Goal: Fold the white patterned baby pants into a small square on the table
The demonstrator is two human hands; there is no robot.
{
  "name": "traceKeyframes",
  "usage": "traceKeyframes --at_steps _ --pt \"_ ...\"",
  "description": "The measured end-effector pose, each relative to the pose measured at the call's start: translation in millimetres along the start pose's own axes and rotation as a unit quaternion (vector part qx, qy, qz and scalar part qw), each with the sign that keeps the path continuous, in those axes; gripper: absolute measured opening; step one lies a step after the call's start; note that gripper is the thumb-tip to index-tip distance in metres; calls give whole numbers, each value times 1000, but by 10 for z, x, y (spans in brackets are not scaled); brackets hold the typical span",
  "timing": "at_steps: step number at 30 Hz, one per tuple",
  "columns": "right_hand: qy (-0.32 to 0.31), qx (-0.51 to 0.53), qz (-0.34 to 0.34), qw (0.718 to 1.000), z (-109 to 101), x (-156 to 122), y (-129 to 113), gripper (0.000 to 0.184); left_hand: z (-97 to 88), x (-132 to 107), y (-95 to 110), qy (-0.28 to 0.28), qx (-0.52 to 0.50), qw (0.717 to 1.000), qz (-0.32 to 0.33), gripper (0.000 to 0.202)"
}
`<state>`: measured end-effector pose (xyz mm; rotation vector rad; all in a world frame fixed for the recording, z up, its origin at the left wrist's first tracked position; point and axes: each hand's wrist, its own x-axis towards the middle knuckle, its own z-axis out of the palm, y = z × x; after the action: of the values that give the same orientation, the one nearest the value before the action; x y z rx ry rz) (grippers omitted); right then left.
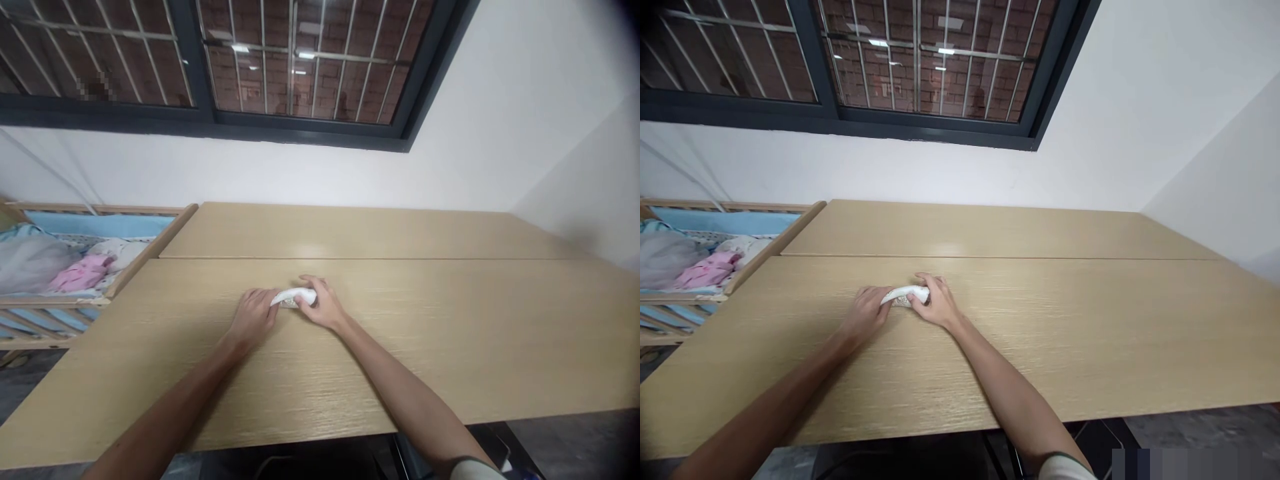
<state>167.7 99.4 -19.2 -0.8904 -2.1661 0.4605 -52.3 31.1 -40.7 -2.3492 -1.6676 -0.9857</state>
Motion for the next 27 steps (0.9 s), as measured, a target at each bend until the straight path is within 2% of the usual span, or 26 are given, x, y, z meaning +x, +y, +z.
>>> traceKeyframes --at_steps 8,14,22,27 --pt "2 94 48 994 75 -18 6 75 -24 -19 -42 58 -13 998 -19 25" --pt "12 140 60 988 91 -16 -20 71 -25 -31 -46 65 -54 995 -55 26" --pt "41 210 79 974 160 11 35 66 -80 -31 42 35 -114 986 -120 32" --pt "67 278 124 950 212 45 44 67 -117 14 149 63 -200 959 -192 33"
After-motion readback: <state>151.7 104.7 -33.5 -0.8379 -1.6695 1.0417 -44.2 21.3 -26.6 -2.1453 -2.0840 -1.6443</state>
